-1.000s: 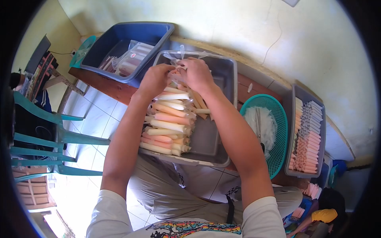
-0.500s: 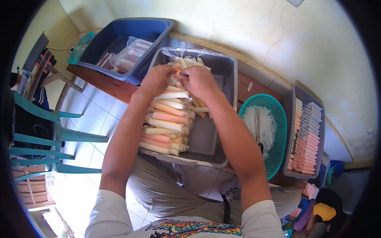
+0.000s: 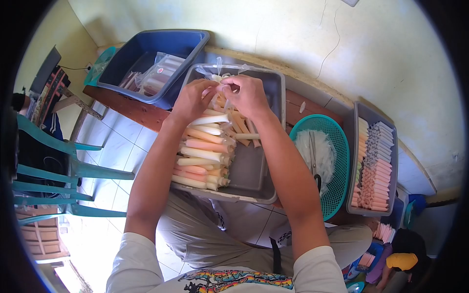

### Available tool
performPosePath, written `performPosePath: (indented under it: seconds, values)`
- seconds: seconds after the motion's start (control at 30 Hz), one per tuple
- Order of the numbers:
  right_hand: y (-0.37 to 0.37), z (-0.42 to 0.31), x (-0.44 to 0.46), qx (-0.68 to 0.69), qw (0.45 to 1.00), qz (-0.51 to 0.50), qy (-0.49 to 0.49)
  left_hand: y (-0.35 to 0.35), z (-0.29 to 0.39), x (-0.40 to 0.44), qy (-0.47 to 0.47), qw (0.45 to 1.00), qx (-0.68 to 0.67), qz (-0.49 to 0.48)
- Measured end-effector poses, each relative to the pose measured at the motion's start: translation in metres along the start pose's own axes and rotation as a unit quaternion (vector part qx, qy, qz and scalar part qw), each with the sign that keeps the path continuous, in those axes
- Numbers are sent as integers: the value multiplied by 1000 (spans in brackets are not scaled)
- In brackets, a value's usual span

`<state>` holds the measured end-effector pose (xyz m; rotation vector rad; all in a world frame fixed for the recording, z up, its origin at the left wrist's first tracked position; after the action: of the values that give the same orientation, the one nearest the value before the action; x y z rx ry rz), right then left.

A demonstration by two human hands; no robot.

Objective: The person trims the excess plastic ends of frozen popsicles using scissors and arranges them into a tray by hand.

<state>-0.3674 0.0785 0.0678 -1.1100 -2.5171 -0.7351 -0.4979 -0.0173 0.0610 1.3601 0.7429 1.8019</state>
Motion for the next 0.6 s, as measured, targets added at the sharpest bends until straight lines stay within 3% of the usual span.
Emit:
performPosePath:
  seconds: [0.23, 0.6]
  values:
    - [5, 7, -1, 104, 993, 45, 41, 22, 11, 6, -11, 998, -33, 46]
    - [16, -36, -23, 49, 991, 28, 120, 40, 40, -3, -28, 997, 18, 63]
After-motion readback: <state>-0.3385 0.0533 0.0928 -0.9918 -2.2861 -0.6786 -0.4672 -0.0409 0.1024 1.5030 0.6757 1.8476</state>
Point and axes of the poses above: each hand's wrist, its own x-axis towards the middle knuckle, its own y-axis out of the back of the hand, z = x × y, the point moved 9 cm from there along x, towards the middle knuckle, and after that the axes turned 15 degrees about x, right-handed, at the moved point
